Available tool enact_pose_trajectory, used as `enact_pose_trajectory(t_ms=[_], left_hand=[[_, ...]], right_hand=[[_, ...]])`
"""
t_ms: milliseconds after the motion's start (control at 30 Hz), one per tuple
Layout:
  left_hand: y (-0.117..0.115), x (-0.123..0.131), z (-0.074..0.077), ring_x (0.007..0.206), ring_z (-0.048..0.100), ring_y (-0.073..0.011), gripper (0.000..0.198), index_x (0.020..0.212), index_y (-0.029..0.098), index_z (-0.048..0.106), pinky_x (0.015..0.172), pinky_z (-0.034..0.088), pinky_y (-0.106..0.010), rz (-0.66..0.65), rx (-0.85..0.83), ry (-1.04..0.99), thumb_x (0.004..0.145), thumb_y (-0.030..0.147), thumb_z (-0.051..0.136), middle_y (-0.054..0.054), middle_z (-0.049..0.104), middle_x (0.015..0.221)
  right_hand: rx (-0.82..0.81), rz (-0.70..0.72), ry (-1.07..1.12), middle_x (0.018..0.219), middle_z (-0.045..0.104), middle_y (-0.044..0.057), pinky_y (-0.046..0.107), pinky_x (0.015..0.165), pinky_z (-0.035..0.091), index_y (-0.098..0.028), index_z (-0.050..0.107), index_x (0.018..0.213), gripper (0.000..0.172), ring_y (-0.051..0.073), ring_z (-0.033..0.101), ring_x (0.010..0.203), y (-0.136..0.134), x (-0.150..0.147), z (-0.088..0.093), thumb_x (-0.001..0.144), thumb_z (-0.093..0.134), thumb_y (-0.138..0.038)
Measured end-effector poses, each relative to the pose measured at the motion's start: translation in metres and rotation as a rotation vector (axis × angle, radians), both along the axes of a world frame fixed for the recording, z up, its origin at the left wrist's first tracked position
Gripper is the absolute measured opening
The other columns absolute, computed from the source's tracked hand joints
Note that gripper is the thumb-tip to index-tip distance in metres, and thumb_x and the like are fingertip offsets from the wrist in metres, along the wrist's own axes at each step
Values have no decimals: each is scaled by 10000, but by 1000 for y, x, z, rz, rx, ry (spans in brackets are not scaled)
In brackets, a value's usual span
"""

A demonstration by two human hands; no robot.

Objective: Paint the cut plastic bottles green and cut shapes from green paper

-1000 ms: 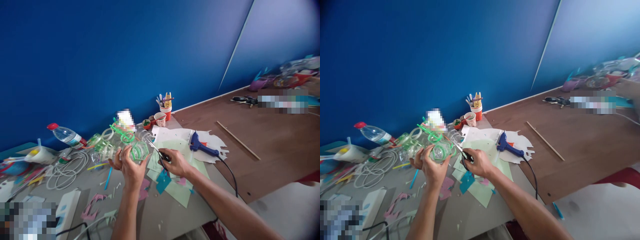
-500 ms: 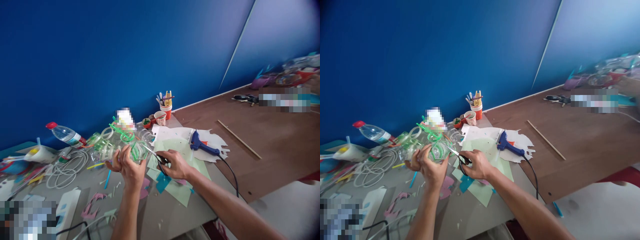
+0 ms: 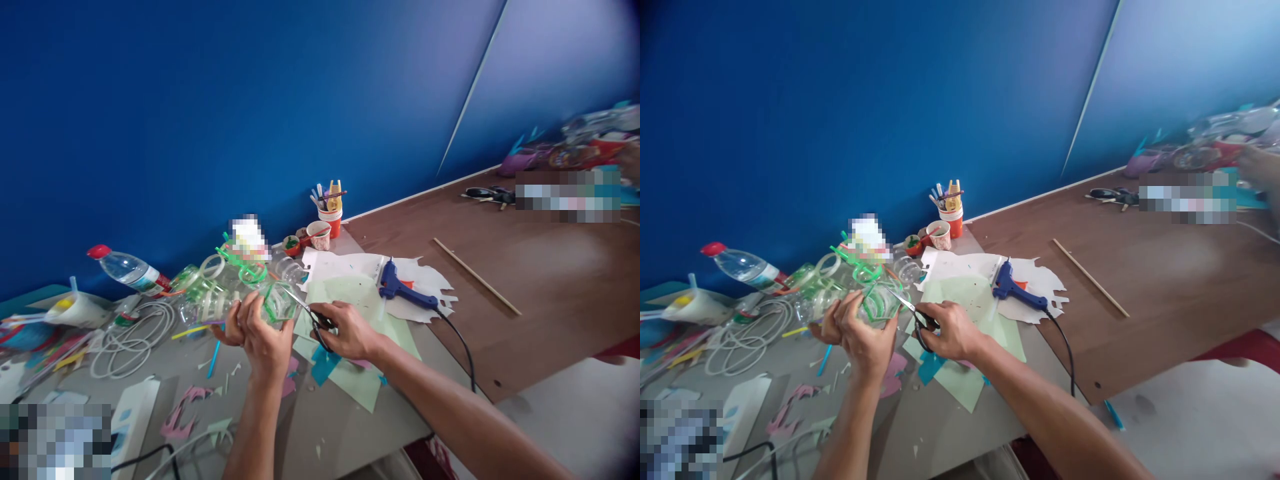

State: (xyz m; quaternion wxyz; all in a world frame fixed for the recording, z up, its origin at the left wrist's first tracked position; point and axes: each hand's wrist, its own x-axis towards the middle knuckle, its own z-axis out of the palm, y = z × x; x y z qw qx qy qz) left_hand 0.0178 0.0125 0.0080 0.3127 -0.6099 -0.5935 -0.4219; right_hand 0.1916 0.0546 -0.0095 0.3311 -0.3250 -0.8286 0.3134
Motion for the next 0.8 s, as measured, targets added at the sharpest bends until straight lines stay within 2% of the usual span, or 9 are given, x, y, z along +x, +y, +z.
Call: enact_pose_trajectory(t_ms=[233, 433, 567, 800], left_hand=[[0, 2, 2, 1177, 523, -296, 603, 1223, 128, 429, 981, 433, -466, -7, -10, -119, 736, 302, 740, -183, 573, 1135], [1, 1, 1, 1194, 513, -297, 643, 1258, 114, 404, 977, 444, -465, -1, 6, -34, 739, 293, 738, -197, 568, 1164], [1, 2, -1, 1179, 523, -295, 616, 1235, 125, 424, 985, 439, -470, -7, -4, -50, 737, 302, 739, -187, 573, 1157], [1, 2, -3, 1186, 510, -290, 627, 1241, 125, 419, 994, 426, -472, -6, 0, -72, 735, 306, 742, -190, 570, 1158]], right_hand=[[-31, 10, 7, 824, 695, 65, 247, 657, 447, -149, 612, 1158, 387, 167, 605, 698, -1, -1, -2, 777, 566, -195], [-24, 17, 53, 742, 670, 40, 244, 629, 434, -137, 630, 1117, 391, 148, 562, 631, -1, 0, 0, 731, 584, -188], [-16, 3, 52, 699, 651, 22, 248, 633, 429, -139, 635, 1089, 380, 143, 541, 612, -2, 0, 1, 715, 591, -189], [-55, 34, 40, 758, 656, 49, 234, 598, 416, -130, 623, 1104, 347, 143, 560, 625, -3, -2, 0, 767, 575, -193]])
